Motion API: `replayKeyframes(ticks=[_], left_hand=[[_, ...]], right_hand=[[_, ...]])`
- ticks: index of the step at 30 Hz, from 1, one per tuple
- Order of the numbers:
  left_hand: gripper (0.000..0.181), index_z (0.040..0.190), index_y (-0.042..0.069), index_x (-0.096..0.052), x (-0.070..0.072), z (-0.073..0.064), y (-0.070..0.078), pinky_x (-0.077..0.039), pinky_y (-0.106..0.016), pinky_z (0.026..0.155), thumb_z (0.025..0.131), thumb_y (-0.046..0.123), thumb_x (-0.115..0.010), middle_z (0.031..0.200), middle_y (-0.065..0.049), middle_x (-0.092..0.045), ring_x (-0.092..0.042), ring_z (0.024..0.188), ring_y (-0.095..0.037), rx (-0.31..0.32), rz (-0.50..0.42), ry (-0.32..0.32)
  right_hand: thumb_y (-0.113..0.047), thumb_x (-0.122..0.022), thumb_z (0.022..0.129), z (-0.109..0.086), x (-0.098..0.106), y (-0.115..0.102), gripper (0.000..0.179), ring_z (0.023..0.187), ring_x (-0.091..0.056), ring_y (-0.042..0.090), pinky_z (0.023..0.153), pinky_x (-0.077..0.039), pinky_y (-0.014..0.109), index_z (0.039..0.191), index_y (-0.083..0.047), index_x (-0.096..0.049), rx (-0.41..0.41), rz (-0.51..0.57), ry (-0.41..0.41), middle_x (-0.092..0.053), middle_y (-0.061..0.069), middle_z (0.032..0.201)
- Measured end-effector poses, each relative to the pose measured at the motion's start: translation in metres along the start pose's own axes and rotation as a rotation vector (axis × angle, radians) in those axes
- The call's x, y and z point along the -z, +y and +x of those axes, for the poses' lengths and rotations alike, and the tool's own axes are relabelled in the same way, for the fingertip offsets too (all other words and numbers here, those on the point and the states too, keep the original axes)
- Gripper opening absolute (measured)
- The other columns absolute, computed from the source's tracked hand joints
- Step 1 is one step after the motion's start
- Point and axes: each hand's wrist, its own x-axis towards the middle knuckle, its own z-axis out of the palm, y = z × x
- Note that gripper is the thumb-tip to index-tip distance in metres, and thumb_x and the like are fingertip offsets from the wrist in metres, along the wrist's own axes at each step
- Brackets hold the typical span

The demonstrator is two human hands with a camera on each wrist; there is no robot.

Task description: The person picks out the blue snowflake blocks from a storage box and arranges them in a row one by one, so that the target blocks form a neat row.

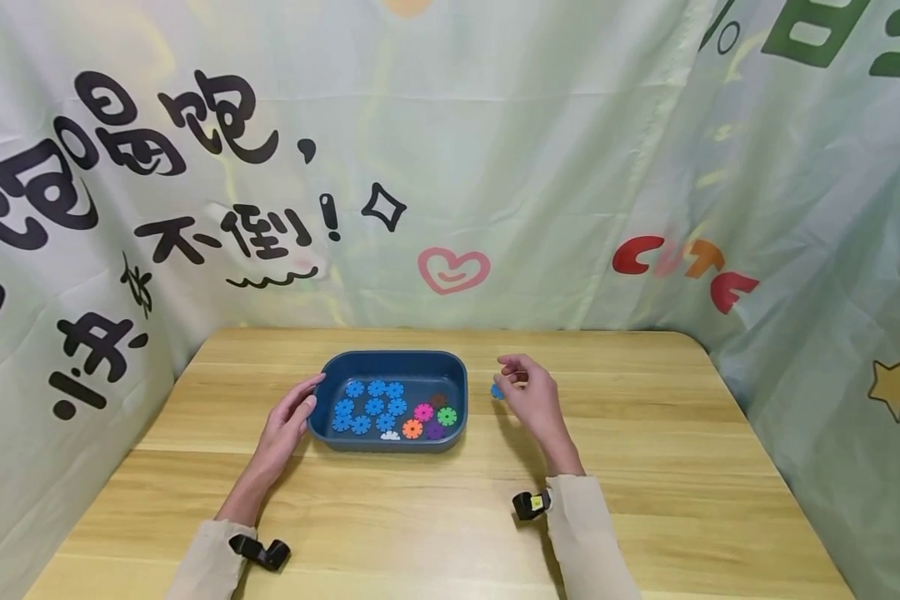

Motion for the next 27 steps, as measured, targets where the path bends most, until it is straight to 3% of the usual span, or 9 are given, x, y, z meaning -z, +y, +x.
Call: replayKeyframes(ticks=[9, 21, 27], left_hand=[[0.043, 0.149, 0.027, -0.054, 0.000, -0.001, 0.001, -0.044, -0.018, 0.101, 0.108, 0.041, -0.052, 0.156, 0.002, -0.044, -0.043, 0.138, -0.023, -0.002, -0.004, -0.005], [0.043, 0.150, 0.021, -0.053, 0.000, 0.002, -0.002, -0.044, -0.018, 0.102, 0.109, 0.035, -0.050, 0.157, -0.005, -0.043, -0.044, 0.137, -0.027, -0.029, -0.013, -0.003], [0.042, 0.150, 0.020, -0.053, 0.000, 0.003, -0.002, -0.045, -0.016, 0.099, 0.110, 0.033, -0.050, 0.157, -0.005, -0.043, -0.044, 0.136, -0.027, -0.018, -0.017, -0.005]], right_hand=[[-0.006, -0.068, 0.098, -0.006, -0.004, -0.027, 0.026, 0.098, -0.063, 0.027, 0.080, -0.052, 0.020, 0.124, -0.001, -0.067, 0.079, 0.070, 0.008, -0.067, 0.015, 0.107], [-0.005, -0.069, 0.097, -0.015, -0.037, -0.057, 0.026, 0.099, -0.064, 0.025, 0.089, -0.057, 0.043, 0.123, -0.002, -0.067, 0.102, 0.119, -0.108, -0.067, 0.011, 0.107], [-0.005, -0.070, 0.097, -0.015, -0.054, -0.065, 0.027, 0.097, -0.063, 0.023, 0.086, -0.057, 0.039, 0.123, -0.006, -0.066, 0.129, 0.075, -0.161, -0.066, 0.008, 0.106]])
